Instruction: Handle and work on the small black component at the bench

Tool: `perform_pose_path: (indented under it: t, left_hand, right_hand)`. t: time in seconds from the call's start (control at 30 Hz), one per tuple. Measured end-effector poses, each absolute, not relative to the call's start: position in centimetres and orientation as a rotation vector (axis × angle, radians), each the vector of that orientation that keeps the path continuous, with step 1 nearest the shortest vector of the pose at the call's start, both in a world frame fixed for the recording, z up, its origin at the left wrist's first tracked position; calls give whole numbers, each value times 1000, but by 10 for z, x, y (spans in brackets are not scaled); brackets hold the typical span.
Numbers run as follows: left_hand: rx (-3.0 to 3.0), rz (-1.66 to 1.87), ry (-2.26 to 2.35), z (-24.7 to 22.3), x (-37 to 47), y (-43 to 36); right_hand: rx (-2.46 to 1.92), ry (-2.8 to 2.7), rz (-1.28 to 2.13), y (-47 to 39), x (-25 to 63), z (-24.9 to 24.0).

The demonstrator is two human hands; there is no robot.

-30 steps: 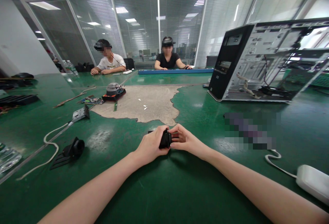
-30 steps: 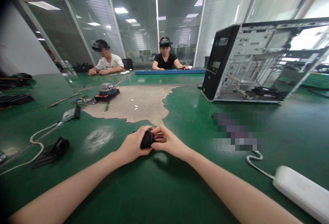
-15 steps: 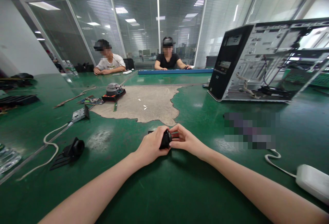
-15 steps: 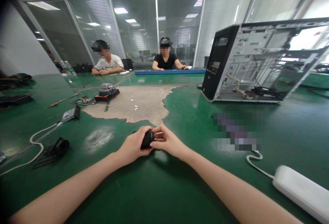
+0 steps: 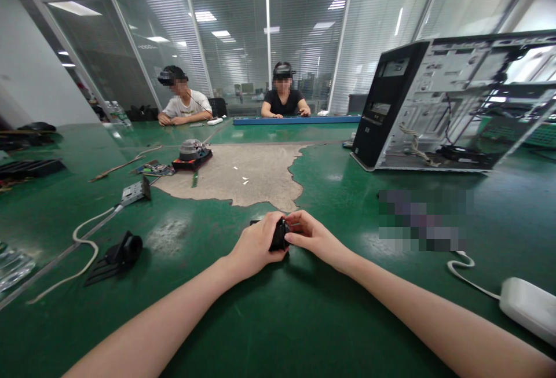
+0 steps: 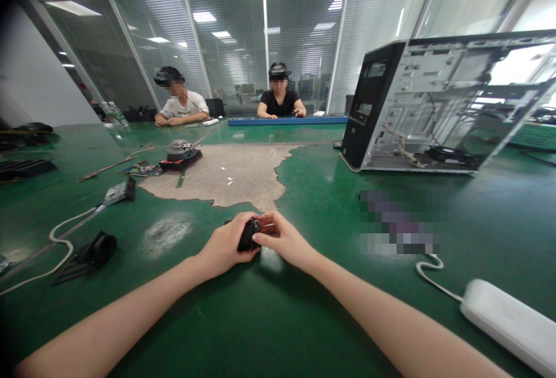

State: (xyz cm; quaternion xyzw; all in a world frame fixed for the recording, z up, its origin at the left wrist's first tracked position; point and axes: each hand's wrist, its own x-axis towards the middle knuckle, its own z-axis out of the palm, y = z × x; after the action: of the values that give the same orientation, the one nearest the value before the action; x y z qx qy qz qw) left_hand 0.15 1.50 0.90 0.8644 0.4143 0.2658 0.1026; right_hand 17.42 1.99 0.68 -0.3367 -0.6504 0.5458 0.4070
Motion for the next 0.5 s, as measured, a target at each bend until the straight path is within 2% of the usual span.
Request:
perform_pose_path:
  t: [0.2,0.5]
  left_hand:
    - [2560,749,1233,8,1,15]
    - [2556,778,1222,9,2,15]
  right_hand:
    - [-788,-1688,1436,15,178,11]
    - [-829,-1666,1351,17,174,9]
